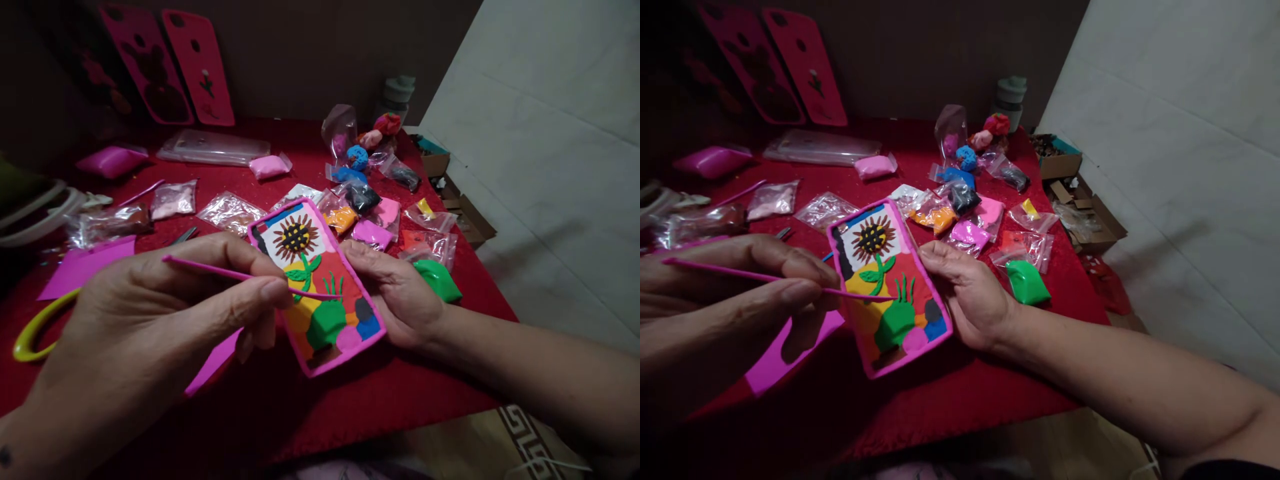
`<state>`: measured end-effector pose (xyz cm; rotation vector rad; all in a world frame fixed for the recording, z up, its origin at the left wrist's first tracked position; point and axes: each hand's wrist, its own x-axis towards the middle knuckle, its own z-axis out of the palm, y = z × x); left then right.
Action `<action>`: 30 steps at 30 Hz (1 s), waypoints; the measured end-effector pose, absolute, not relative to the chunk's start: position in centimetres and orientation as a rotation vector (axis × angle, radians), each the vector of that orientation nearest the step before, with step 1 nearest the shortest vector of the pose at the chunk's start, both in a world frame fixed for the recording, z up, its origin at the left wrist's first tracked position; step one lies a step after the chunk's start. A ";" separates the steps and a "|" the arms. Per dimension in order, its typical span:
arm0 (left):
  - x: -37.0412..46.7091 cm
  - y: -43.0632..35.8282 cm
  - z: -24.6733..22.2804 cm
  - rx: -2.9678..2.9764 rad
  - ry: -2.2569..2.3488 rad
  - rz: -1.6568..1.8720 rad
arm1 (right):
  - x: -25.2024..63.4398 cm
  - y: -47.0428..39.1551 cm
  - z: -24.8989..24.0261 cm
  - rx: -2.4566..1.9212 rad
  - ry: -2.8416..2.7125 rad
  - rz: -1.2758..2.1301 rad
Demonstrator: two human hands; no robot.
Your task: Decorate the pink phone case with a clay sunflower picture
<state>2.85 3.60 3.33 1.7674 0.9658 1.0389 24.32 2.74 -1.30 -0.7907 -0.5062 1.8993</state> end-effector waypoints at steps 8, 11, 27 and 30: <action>3.1 3.6 3.3 1.837 1.025 0.988 | 24.2 2.5 -1.2 -0.721 -0.538 1.897; 3.2 3.5 3.2 1.822 1.020 0.982 | 24.1 2.5 -1.0 -0.721 -0.542 1.910; 3.7 3.1 3.7 1.742 1.023 0.888 | 23.9 2.3 -0.4 -0.754 -0.579 1.924; 3.7 3.1 3.7 1.718 1.031 0.889 | 23.9 2.3 -0.4 -0.743 -0.583 1.926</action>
